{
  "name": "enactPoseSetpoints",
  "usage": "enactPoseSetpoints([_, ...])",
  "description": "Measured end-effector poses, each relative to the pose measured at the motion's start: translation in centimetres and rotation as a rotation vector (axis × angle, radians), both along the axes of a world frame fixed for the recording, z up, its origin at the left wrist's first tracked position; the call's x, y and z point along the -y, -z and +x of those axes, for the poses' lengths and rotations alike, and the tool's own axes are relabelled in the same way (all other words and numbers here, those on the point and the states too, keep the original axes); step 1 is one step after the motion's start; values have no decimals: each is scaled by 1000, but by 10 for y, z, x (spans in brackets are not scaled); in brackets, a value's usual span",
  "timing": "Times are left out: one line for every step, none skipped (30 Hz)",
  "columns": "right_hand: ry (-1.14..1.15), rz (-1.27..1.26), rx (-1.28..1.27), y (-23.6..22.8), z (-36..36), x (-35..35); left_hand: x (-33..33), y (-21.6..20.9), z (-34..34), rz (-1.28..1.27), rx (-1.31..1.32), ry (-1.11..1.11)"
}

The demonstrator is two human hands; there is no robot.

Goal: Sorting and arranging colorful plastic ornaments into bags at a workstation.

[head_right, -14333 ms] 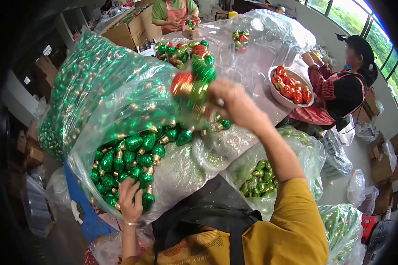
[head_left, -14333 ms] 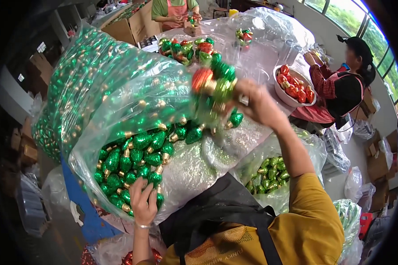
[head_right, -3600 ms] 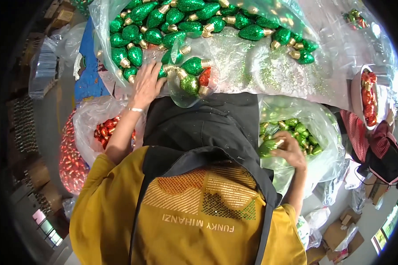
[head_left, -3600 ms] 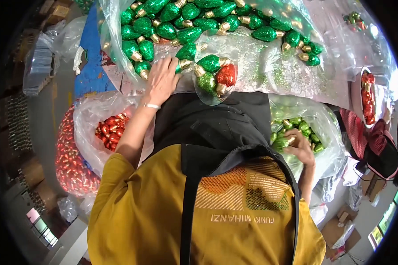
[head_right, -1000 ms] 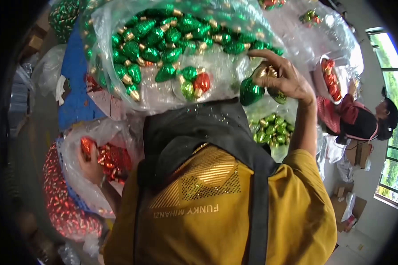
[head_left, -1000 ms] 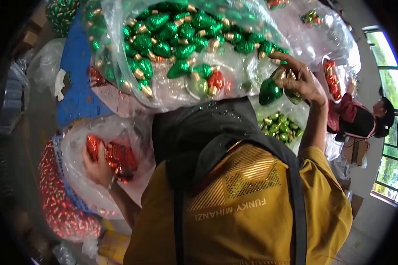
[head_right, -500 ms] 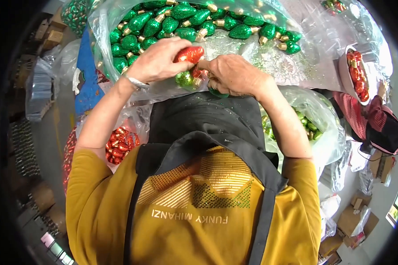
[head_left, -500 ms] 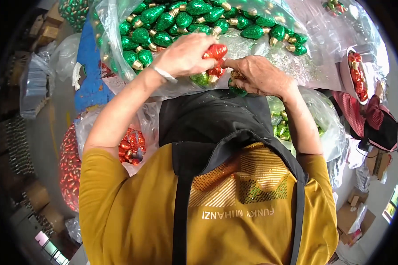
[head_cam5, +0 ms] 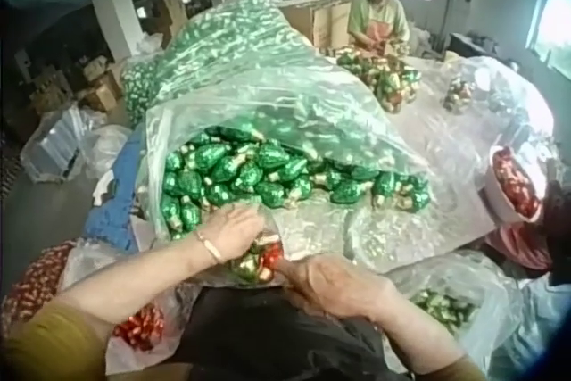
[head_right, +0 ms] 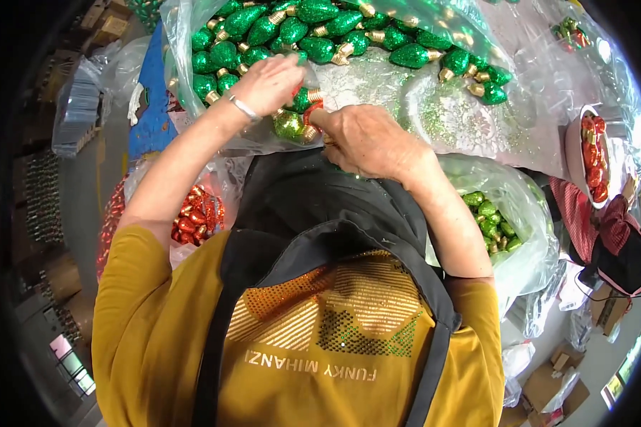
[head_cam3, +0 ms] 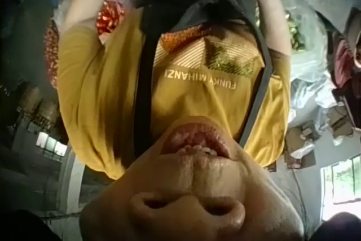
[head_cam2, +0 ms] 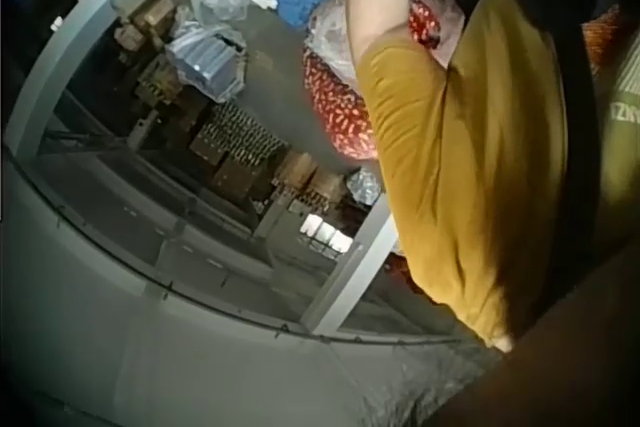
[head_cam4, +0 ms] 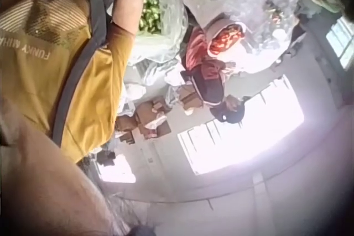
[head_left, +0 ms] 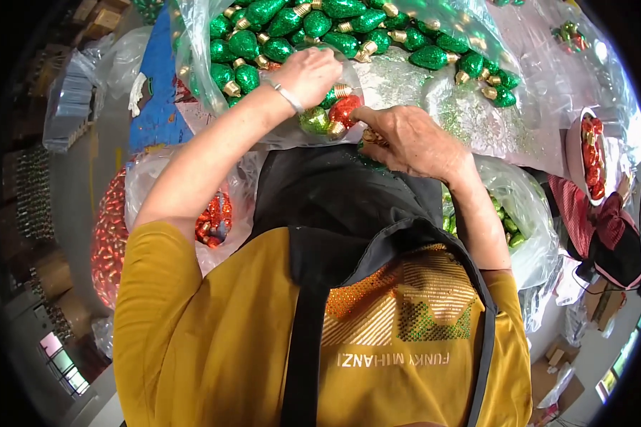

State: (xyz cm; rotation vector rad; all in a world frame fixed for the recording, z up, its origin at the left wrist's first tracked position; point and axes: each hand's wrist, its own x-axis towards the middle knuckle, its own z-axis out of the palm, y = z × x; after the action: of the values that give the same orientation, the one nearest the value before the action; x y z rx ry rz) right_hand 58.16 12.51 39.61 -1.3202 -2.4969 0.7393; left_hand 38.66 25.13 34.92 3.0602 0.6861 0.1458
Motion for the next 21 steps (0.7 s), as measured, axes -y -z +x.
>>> enactPoseSetpoints([-5, 0, 10, 0, 0, -1, -2, 2, -4, 0, 10, -5])
enactPoseSetpoints([-1, 10, -2, 2, -2, -3, -1, 1, -9, -47, -24, -24])
enactPoseSetpoints([3, 21, -13, 3, -3, -4, -1, 0, -14, -93, -56, -43])
enactPoseSetpoints([7, 31, -24, 4, -4, -6, -1, 0, -17, -140, -88, -61])
enactPoseSetpoints([-1, 31, -15, 3, -5, -7, -2, 1, -19, -141, -78, -69])
enactPoseSetpoints([-13, -9, 11, 1, -5, -8, -3, 3, -21, -146, -41, -56])
enactPoseSetpoints([-19, -54, 39, -2, -5, -7, -4, 4, -20, -156, -3, -39])
enactPoseSetpoints([-25, -98, 67, -5, -5, -8, -5, 5, -21, -164, 35, -21])
enactPoseSetpoints([-27, -103, 79, -9, -4, -10, -7, 6, -23, -169, 48, -23])
enactPoseSetpoints([-10, -134, -10, -13, -3, -14, -11, 5, -25, -172, 34, -8])
enactPoseSetpoints([6, -165, -100, -17, -3, -19, -14, 6, -28, -175, 21, 6])
enactPoseSetpoints([29, -195, -190, -22, -4, -23, -17, 7, -29, -178, 7, 25])
enactPoseSetpoints([30, -200, -178, -28, -6, -27, -19, 11, -29, -183, 19, 25])
enactPoseSetpoints([190, -134, -382, -37, -8, -32, -21, 14, -26, -209, 33, 30])
enactPoseSetpoints([349, -63, -584, -42, -11, -37, -23, 17, -23, -235, 47, 35])
enactPoseSetpoints([346, -64, -572, -45, -15, -41, -24, 20, -20, -262, 62, 40])
enactPoseSetpoints([326, -27, -469, -47, -22, -45, -24, 18, -19, -262, 72, 35])
enactPoseSetpoints([305, 9, -366, -48, -30, -49, -24, 16, -17, -264, 98, 40])
enactPoseSetpoints([283, 45, -264, -48, -36, -54, -25, 14, -16, -266, 125, 44])
enactPoseSetpoints([276, 43, -256, -46, -42, -57, -25, 12, -17, -268, 150, 48])
enactPoseSetpoints([200, 41, -183, -42, -48, -61, -24, 11, -18, -270, 158, 42])
